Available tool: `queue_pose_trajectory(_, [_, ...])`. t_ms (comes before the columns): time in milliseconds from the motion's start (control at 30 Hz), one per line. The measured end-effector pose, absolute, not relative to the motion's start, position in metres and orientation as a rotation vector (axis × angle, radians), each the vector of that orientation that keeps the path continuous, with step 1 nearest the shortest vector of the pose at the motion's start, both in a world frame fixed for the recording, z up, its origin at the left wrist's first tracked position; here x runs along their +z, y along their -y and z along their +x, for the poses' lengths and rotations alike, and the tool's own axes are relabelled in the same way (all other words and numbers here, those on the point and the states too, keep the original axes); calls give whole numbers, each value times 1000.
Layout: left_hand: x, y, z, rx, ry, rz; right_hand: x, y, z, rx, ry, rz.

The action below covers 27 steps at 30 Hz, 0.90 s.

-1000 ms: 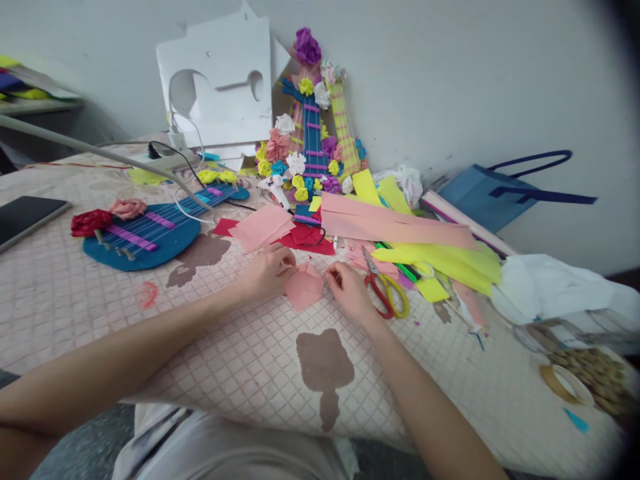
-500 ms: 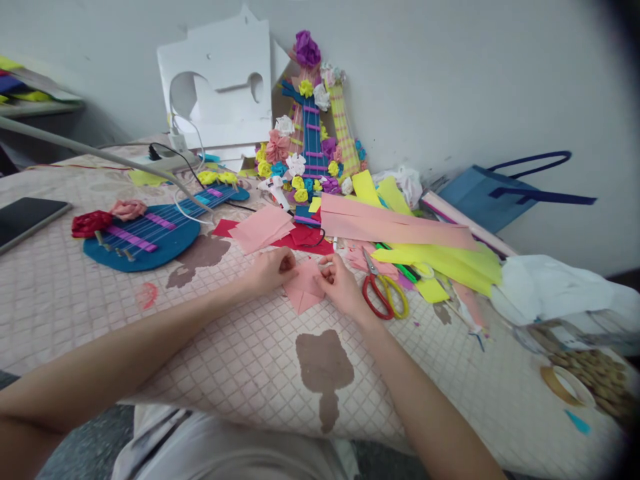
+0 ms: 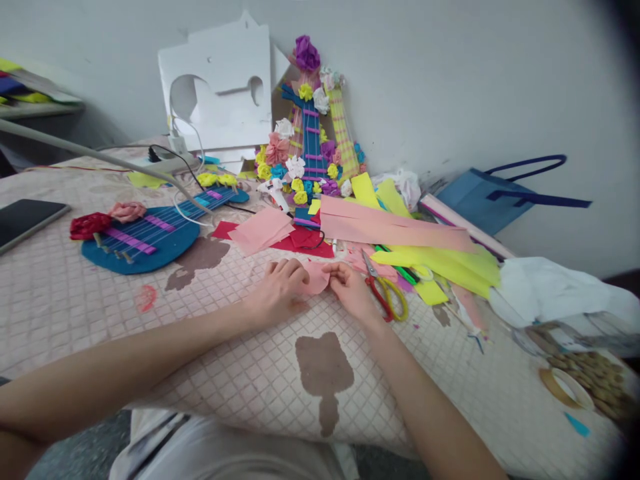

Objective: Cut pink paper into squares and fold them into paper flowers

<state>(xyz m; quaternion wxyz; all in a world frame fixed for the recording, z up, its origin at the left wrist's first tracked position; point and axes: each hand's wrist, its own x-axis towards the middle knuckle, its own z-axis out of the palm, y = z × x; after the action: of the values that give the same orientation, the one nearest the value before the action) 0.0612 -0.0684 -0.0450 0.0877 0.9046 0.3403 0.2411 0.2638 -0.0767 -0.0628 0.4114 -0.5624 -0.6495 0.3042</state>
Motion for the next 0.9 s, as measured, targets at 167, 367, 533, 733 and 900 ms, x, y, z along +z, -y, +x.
queue_pose_trajectory(167, [-50,59,59,726,-1064,2799,-61,83,258,676,1704,-1431])
queue_pose_trajectory(367, [-48,44,45,699,-962,2834,-52,94,254,403,2008,-1540])
queue_pose_trajectory(533, [-46,36,35,667,-968,2776,-52,96,253,250,2203,-1502])
queue_pose_trajectory(733, [-45,36,36,655,-956,2771,-55,94,253,217,2224,-1475])
queue_pose_trajectory(900, [-47,34,36,634,-942,2749,-56,93,252,185,2275,-1448])
